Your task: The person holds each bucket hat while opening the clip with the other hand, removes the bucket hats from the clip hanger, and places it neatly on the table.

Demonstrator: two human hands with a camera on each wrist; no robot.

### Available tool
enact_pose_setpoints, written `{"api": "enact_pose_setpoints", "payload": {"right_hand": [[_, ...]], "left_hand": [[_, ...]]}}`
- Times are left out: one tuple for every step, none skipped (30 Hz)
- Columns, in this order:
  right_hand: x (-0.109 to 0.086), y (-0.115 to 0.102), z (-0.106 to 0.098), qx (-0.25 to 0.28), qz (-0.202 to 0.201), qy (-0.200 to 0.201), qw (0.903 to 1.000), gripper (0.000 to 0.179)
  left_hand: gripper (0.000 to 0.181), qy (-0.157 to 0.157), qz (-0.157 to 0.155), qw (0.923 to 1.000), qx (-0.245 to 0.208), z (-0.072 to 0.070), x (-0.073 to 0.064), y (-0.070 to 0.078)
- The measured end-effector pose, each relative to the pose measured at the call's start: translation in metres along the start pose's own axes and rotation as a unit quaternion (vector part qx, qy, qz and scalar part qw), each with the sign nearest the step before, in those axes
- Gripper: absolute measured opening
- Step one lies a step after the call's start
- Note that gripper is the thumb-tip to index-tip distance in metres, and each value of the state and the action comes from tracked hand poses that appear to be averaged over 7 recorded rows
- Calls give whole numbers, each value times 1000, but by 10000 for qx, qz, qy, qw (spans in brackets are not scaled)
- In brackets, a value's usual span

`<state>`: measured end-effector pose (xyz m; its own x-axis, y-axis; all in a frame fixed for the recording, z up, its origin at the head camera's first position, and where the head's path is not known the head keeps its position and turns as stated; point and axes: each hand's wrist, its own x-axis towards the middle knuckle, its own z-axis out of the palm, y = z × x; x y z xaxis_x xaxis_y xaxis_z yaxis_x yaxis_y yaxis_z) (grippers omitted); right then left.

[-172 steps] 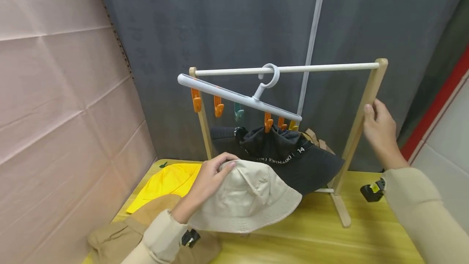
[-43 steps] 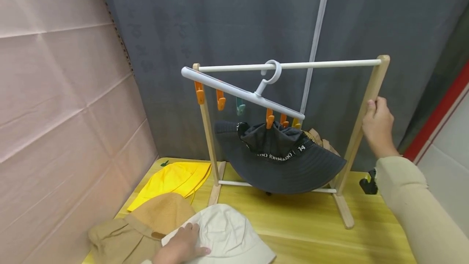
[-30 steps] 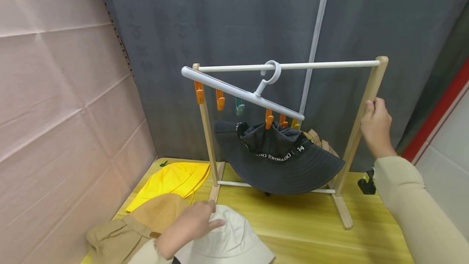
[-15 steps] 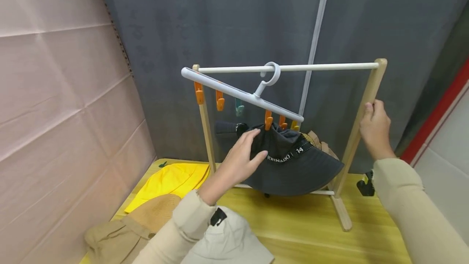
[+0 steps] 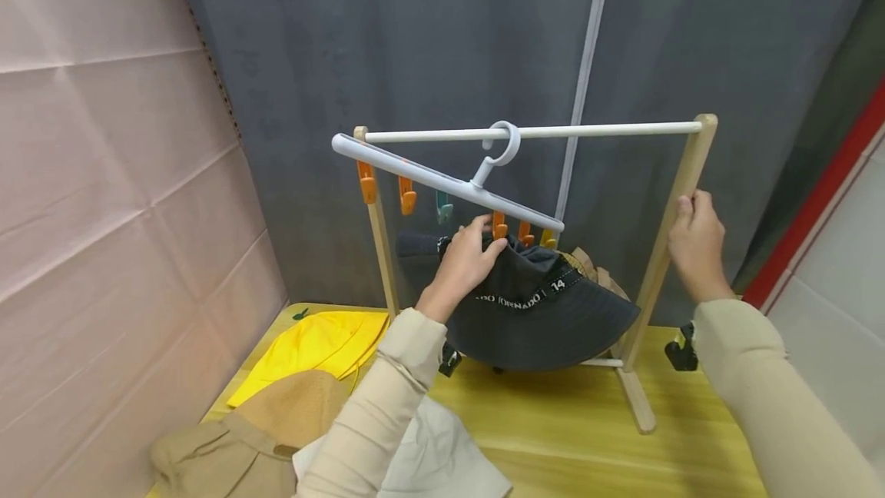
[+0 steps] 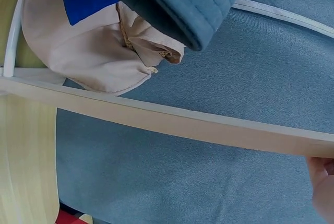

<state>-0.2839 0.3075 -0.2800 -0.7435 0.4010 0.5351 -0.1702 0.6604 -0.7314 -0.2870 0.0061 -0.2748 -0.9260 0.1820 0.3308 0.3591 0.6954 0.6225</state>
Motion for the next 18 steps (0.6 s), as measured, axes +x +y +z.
{"api": "enact_pose_setpoints", "payload": {"right_hand": [[0, 0, 0, 16, 3, -3, 10000, 42], [-1, -1, 0, 19, 5, -10, 10000, 41], [-1, -1, 0, 23, -1, 4, 10000, 41], [-1, -1, 0, 33, -21, 20, 10000, 41], [-1, -1, 1, 29, -33, 21, 10000, 41], [-1, -1, 1, 39, -54, 39, 10000, 40], [-1, -2, 1, 36, -72, 39, 10000, 40], [-2, -2, 1, 49, -89, 47, 9999, 40], [-2, -2, 1, 64, -109, 67, 9999, 40], [-2, -2, 1, 66, -125, 65, 9999, 40], [-2, -2, 0, 67, -143, 46, 9999, 40], [-2, -3, -1, 71, -181, 34, 9998, 41], [-3, -3, -2, 59, -207, 14, 9998, 42], [-3, -4, -4, 41, -224, 3, 9997, 42], [-3, -5, -5, 15, -267, 20, 9996, 42], [-4, -6, -7, 29, -265, 46, 9996, 43], [-5, -8, -8, 17, -195, 105, 9998, 43], [-7, -10, -9, 30, -133, 262, 9996, 42]], "left_hand": [[50, 3, -17, 10000, -47, 1, 1, 0], [51, 16, -16, 9999, -101, 2, 2, -1], [51, 24, 8, 9999, -143, 3, 2, -1], [51, 28, 38, 9999, -166, 4, 2, -1], [51, 50, 88, 9998, -190, 5, 2, -1], [50, 66, 131, 9997, -211, 5, 2, -1], [48, 79, 188, 9996, -194, 5, 2, -1], [46, 81, 244, 9995, -177, 5, 2, -2], [43, 70, 283, 9995, -158, 5, 1, -2], [41, 65, 327, 9994, -124, 5, 0, -2], [39, 80, 382, 9992, -89, 6, 0, -2], [37, 76, 424, 9991, -37, 6, -1, -2], [35, 73, 475, 9988, 31, 6, -1, -1], [34, 67, 514, 9986, 87, 5, -2, -1], [34, 51, 540, 9984, 144, 5, -2, -1], [33, 24, 554, 9983, 204, 5, -3, 0], [33, -8, 558, 9981, 265, 4, -3, 1], [33, -60, 547, 9980, 312, 4, -4, 2]]}}
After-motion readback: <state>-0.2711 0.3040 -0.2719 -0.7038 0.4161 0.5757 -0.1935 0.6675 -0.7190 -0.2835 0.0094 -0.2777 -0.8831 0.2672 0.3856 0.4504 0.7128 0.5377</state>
